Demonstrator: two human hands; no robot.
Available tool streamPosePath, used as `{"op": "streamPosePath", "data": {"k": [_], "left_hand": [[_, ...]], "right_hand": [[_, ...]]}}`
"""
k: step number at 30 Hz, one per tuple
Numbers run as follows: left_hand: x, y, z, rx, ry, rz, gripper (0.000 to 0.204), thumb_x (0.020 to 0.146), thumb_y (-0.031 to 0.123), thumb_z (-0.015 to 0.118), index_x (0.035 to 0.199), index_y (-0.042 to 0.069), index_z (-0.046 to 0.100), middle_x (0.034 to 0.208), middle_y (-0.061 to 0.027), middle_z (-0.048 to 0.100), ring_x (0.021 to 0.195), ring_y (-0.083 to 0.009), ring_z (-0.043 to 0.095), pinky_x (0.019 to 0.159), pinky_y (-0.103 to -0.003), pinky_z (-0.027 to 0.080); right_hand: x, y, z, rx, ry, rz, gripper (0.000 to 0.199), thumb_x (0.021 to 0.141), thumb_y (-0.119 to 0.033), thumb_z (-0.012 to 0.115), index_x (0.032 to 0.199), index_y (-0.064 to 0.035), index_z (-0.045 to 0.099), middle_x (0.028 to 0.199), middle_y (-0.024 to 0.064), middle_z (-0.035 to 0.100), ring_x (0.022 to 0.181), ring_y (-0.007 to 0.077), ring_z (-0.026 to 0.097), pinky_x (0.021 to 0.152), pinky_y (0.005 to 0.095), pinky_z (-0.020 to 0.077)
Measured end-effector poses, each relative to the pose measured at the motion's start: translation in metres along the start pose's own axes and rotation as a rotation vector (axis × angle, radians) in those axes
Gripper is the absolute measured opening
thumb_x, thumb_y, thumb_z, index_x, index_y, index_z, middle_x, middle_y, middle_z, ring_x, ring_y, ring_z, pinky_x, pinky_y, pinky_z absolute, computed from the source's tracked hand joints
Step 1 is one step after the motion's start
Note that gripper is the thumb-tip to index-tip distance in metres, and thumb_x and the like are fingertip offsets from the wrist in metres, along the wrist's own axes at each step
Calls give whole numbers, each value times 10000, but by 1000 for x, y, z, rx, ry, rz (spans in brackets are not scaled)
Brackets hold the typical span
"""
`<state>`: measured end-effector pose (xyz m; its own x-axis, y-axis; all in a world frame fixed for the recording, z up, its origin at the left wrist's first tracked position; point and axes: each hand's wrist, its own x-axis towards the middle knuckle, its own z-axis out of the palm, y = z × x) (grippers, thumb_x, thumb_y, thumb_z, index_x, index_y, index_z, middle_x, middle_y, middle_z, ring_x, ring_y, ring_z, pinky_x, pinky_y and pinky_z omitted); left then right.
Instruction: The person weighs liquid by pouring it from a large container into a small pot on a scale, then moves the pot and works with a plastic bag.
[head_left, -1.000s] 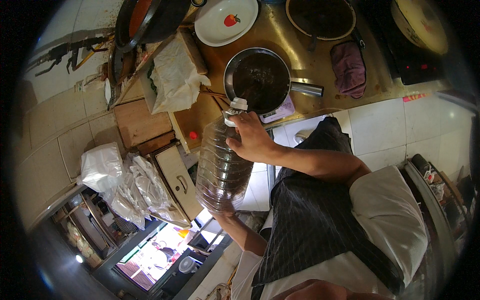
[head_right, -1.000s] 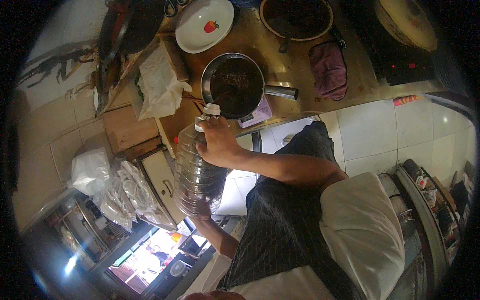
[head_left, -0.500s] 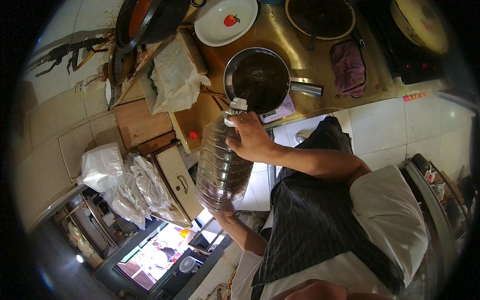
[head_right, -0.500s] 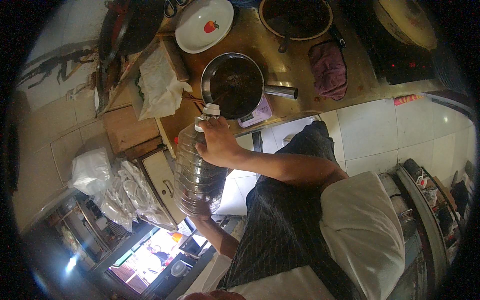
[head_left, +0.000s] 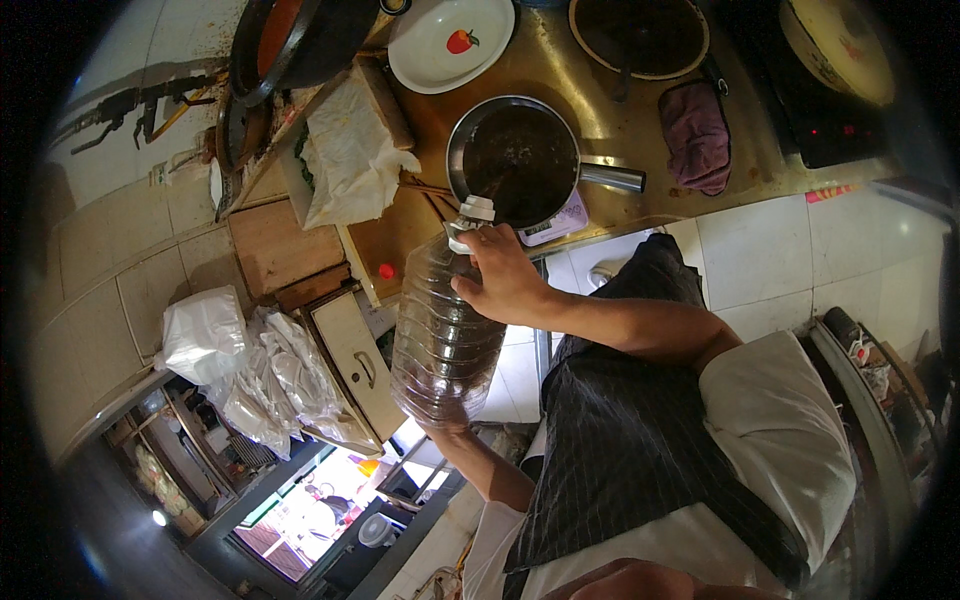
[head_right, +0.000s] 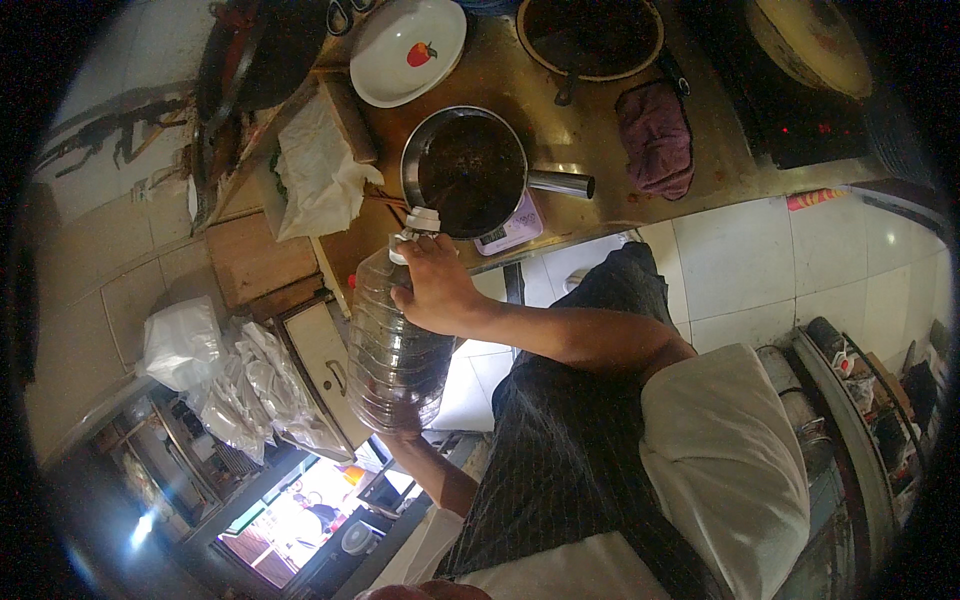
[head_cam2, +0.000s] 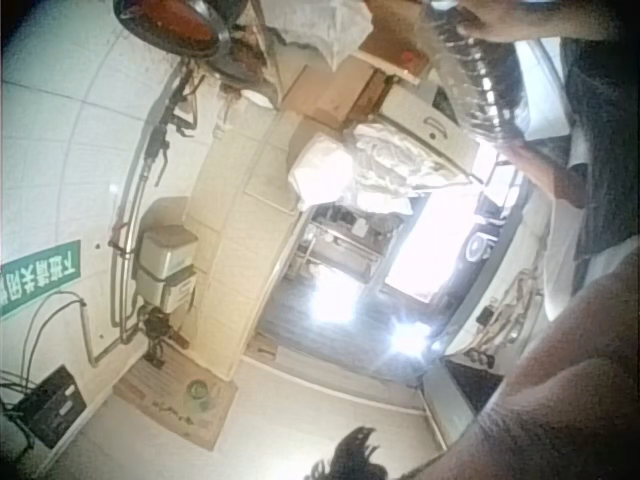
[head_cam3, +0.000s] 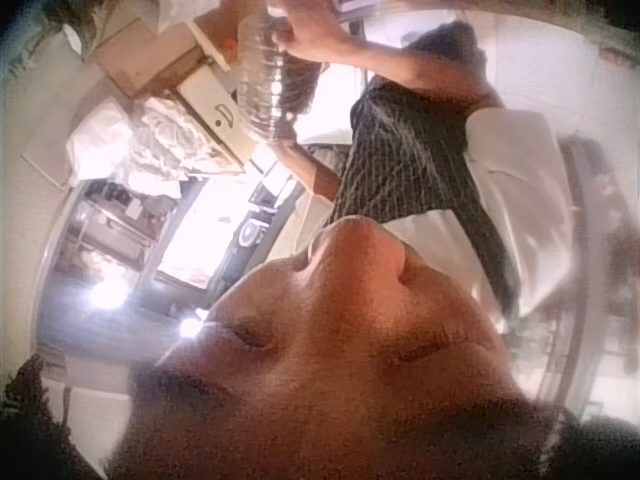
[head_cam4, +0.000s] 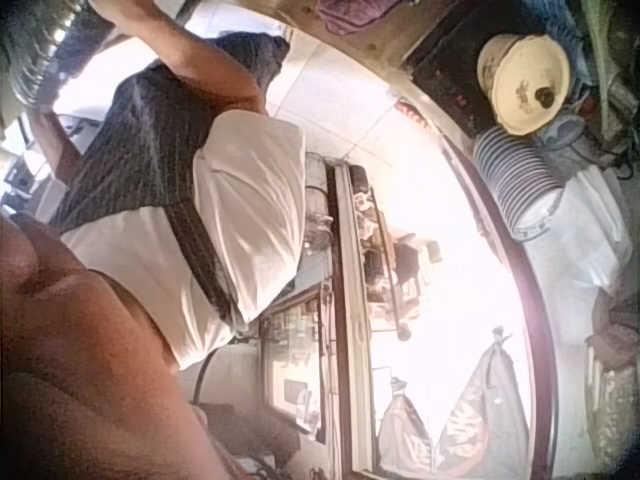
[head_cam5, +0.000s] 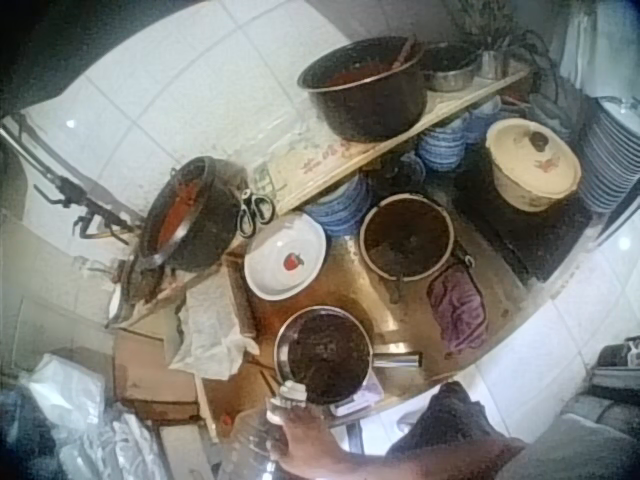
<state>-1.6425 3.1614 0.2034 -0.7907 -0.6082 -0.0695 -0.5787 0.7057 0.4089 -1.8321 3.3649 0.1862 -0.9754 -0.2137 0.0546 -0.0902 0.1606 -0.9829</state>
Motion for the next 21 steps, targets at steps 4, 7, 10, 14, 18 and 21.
{"op": "streamPosePath", "data": {"k": [4, 7, 10, 14, 18, 21], "left_hand": [[0, 12, -2, -195, -15, -60, 834, 759, 167, 736, 1393, 1, 220, 1414, -156, 352, 1237, -265, 415, 1033, -369, 355], [0, 4, -2, -337, -27, -106, 901, 739, 212, 762, 1402, 2, 190, 1427, -160, 333, 1243, -273, 414, 1035, -383, 361], [-4, 19, -3, -325, -6, -87, 857, 747, 192, 750, 1396, 14, 218, 1404, -144, 353, 1221, -259, 420, 1012, -380, 382], [-5, 16, -2, -284, 5, -70, 867, 742, 181, 752, 1398, 21, 207, 1406, -145, 347, 1225, -264, 414, 1007, -386, 392], [0, -13, -3, -331, -59, -118, 939, 717, 179, 770, 1411, 31, 155, 1429, -153, 314, 1250, -280, 402, 1014, -399, 398], [-2, -1, -2, -579, -52, -189, 915, 722, 132, 754, 1412, 52, 159, 1423, -139, 310, 1248, -273, 399, 1000, -399, 416]], "right_hand": [[0, 0, 0, 14, -11, 13, 473, 721, -141, 698, 1110, 23, 486, 877, 137, 525, 883, 292, 446, 796, 403, 382], [-1, -1, -1, 11, -23, 5, 474, 723, -146, 698, 1111, 24, 485, 880, 137, 522, 894, 293, 443, 798, 401, 382], [-1, 0, 0, 7, -12, 10, 475, 728, -155, 697, 1113, 24, 483, 887, 138, 521, 901, 293, 442, 804, 399, 382], [-1, -1, -2, 8, -20, 9, 486, 734, -161, 695, 1127, 27, 482, 889, 137, 522, 905, 292, 443, 815, 402, 381], [-3, -1, -1, 12, -21, 4, 498, 735, -160, 695, 1142, 29, 480, 887, 136, 524, 909, 294, 445, 821, 404, 380], [-2, 0, -1, 11, -17, 5, 499, 735, -159, 695, 1144, 28, 479, 887, 136, 526, 911, 295, 446, 823, 404, 380]]}}
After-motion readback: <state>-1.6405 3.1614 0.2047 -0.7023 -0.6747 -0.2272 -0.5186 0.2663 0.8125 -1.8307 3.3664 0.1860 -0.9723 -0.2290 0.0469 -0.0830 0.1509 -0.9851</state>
